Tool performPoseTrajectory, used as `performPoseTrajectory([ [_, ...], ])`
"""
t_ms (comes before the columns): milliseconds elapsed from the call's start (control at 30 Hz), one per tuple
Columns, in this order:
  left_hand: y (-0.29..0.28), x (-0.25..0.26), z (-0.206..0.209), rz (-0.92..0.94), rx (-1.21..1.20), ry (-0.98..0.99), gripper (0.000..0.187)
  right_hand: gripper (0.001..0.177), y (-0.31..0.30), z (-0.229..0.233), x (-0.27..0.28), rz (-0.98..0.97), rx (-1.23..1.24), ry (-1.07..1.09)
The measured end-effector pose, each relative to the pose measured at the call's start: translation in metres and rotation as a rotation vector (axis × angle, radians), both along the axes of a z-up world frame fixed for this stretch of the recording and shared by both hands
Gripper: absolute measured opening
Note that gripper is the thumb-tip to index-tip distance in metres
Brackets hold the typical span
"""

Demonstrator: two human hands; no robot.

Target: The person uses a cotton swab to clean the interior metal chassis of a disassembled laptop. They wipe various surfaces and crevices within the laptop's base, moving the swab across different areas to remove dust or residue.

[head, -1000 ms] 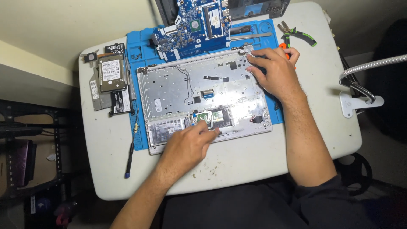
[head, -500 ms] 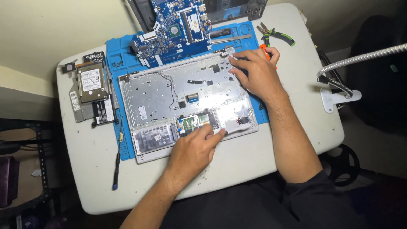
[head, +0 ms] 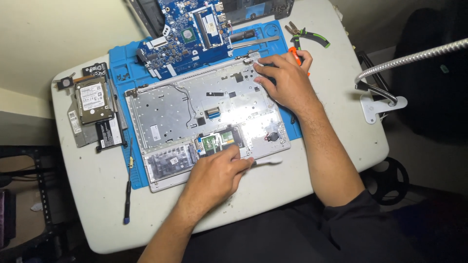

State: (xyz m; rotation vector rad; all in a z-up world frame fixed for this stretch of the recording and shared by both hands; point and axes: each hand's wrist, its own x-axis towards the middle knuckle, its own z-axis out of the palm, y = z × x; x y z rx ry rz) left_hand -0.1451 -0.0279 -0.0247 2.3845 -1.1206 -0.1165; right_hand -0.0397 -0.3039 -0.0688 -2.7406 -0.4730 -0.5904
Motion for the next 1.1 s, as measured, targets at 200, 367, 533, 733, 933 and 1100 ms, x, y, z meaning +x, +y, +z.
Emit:
performPoseTrajectory([
  [200, -0.013, -0.001, 0.001, 0.043, -0.073, -0.120, 0.023, 0.025, 0.001, -0.001, 0.002, 0.010, 0.007, 0.023],
  [367, -0.044, -0.011, -0.031, 0.043, 0.020, -0.320, 0.044, 0.024, 0.001, -0.005, 0.001, -0.001, 0.015, 0.008],
  [533, -0.027, -0.012, -0.020, 0.001, 0.092, -0.175, 0.048, 0.025, -0.001, -0.009, 0.001, -0.003, 0.019, 0.001],
  [733, -0.010, -0.011, -0.012, 0.020, 0.102, -0.195, 0.046, 0.025, -0.002, -0.006, 0.002, -0.005, 0.018, 0.017],
  [933, -0.042, -0.018, -0.029, 0.058, 0.045, -0.236, 0.049, 0.027, -0.001, -0.009, 0.000, -0.006, 0.017, 0.018],
  [1100, -0.010, -0.019, -0.011, 0.054, 0.088, -0.148, 0.049, 0.026, -0.002, -0.010, -0.001, -0.016, 0.015, 0.016],
])
